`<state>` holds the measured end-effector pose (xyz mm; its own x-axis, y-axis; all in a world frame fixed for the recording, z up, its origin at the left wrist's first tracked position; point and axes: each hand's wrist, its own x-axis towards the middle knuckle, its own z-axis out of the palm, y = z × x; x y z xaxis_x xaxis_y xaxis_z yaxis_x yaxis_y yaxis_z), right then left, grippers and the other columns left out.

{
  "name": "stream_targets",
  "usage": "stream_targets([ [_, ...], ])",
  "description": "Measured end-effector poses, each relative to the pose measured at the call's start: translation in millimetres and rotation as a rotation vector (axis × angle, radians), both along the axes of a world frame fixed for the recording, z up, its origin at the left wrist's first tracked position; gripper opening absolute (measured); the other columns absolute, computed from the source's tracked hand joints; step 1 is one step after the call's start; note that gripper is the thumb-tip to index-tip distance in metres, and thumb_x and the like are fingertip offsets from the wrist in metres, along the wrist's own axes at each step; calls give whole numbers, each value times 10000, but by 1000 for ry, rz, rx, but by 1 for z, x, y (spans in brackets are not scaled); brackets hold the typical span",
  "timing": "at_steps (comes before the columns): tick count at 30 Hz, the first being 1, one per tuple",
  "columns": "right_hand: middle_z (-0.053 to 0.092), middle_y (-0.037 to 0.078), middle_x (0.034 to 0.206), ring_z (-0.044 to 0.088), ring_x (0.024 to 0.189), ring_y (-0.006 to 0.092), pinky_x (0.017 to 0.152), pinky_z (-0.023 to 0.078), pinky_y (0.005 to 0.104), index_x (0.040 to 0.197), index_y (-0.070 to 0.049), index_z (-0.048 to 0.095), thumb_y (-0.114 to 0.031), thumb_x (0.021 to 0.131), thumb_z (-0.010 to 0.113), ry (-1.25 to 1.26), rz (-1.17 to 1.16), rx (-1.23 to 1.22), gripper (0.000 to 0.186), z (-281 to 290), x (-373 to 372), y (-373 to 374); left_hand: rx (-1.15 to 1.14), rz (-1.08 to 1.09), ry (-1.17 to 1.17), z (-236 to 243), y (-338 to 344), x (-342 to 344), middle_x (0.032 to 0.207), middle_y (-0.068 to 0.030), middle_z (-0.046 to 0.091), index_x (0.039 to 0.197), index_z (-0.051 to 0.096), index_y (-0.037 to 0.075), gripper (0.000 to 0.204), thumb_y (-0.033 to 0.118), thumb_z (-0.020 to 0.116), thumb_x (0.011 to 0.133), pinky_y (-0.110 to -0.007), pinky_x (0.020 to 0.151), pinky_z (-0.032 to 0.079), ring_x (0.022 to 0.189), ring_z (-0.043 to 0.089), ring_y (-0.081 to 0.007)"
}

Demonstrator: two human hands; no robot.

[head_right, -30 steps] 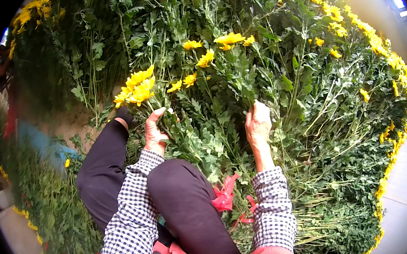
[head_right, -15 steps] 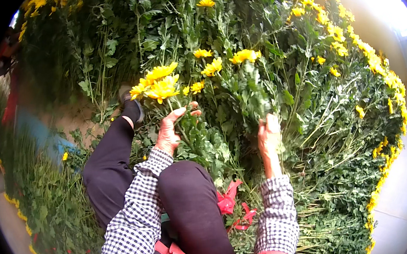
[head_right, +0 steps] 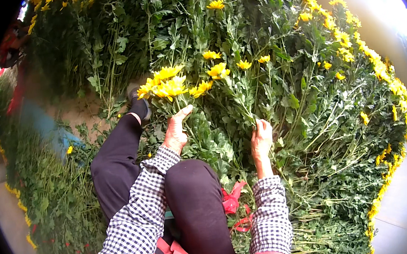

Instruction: The person sits on the floor and gathers yellow flowers into bunches. They tie the stems with red ribbons and place the finished bouquets on the floor.

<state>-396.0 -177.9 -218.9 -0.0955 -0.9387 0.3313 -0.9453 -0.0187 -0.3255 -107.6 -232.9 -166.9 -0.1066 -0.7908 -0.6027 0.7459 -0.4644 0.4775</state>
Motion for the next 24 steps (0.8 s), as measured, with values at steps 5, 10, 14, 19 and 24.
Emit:
stream_targets([
  [5,560,121,1108,532,977,339,806,469,416,1134,-77,555,-154,719,774,146,58,128,476,-7,18,20,-2,35,12,-10,0,13,993,-7,683,1044,685,74,286,228,742,809,-296,818,522,898,640,-132],
  [10,550,95,1078,520,1001,309,796,450,408,1060,-92,581,-95,712,657,313,4,198,357,-10,16,9,62,10,-53,-9,1,8,1060,-13,677,1127,665,56,356,219,731,817,-310,847,516,930,633,-133],
  [14,556,91,1088,536,992,294,842,472,403,1078,-82,562,-8,712,579,368,51,238,374,-6,7,2,25,17,12,-26,-4,8,934,-25,698,1008,681,63,230,216,708,838,-300,735,561,790,666,-143],
  [19,588,154,1081,584,958,351,776,520,383,1112,-25,529,16,789,597,112,165,-143,333,104,4,-10,-30,-33,-69,-7,-4,-4,1044,-46,672,1045,682,67,286,247,731,827,-335,911,456,972,599,-144],
  [24,578,181,933,575,796,354,718,470,397,1068,-5,537,-87,919,579,-195,142,126,175,130,-19,4,-191,156,-88,-3,-7,-17,1218,-25,583,1230,573,24,648,220,868,688,-313,1000,378,1110,507,-163],
])
